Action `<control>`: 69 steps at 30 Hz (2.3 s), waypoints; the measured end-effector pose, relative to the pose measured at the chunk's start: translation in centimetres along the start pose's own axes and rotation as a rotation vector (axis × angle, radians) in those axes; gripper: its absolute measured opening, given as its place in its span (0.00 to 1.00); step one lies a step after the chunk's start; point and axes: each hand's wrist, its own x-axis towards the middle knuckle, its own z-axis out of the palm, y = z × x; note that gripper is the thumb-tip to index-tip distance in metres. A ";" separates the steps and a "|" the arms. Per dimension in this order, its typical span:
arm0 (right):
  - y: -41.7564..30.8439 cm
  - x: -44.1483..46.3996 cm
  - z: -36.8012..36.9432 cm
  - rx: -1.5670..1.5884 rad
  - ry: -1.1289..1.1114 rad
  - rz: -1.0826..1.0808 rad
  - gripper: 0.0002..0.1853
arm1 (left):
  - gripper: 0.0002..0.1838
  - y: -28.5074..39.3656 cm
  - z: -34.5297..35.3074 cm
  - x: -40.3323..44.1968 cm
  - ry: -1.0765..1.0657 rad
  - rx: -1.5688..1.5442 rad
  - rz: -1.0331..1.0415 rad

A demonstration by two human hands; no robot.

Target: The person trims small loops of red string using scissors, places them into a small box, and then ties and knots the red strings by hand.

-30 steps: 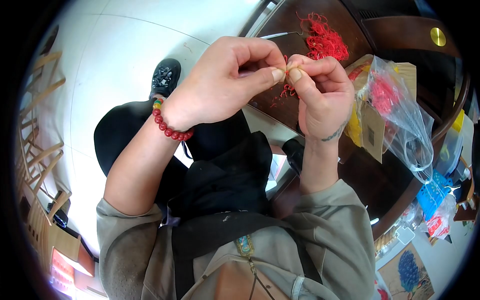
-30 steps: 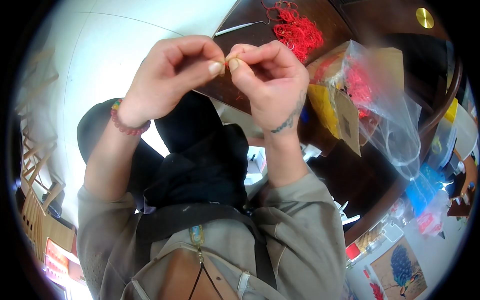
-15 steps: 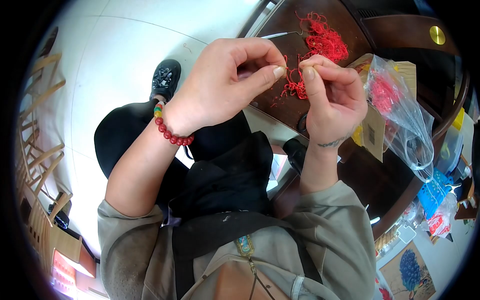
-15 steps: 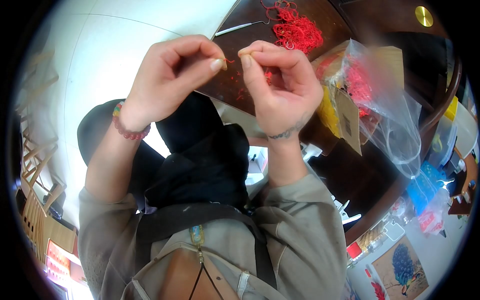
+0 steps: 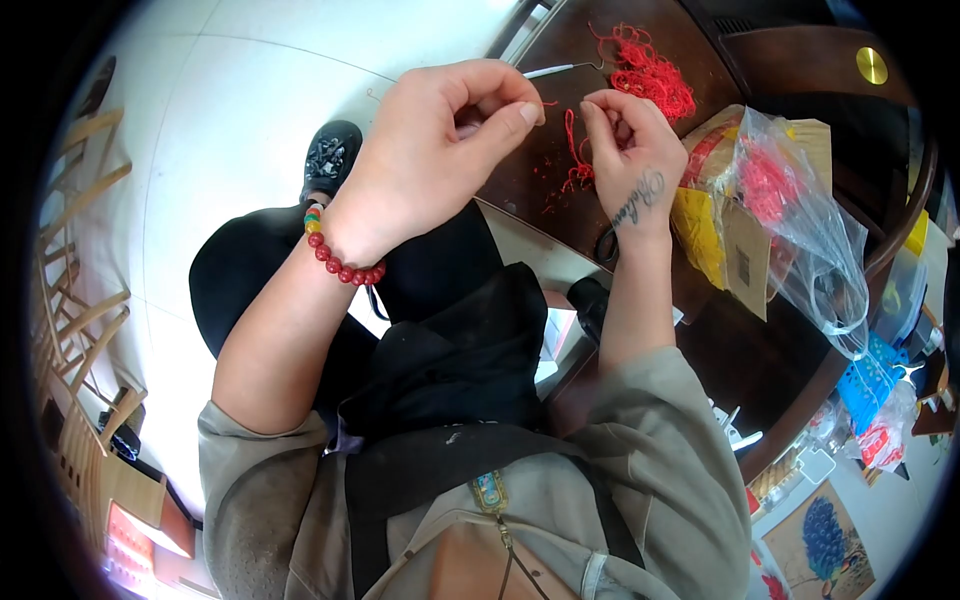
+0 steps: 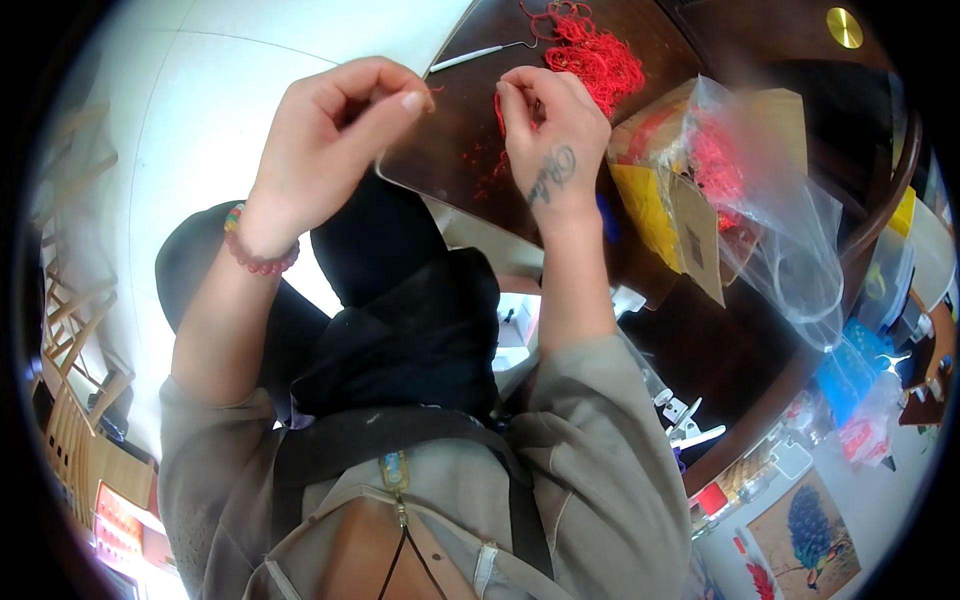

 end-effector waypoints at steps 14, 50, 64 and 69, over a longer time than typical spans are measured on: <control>1.5 -0.3 1.4 -0.082 0.107 -0.184 0.06 | 0.08 -0.8 1.1 0.3 -0.001 -0.046 -0.125; -4.0 -2.5 -0.3 0.999 -0.149 0.430 0.06 | 0.09 -0.2 0.9 0.4 -0.102 -0.229 -0.133; -3.5 -1.5 -1.1 0.198 0.149 -0.276 0.11 | 0.08 -0.2 0.9 0.1 -0.081 -0.156 -0.091; -3.4 -0.6 -1.3 0.100 0.066 -0.409 0.11 | 0.07 -0.1 1.0 -0.1 -0.063 -0.085 -0.056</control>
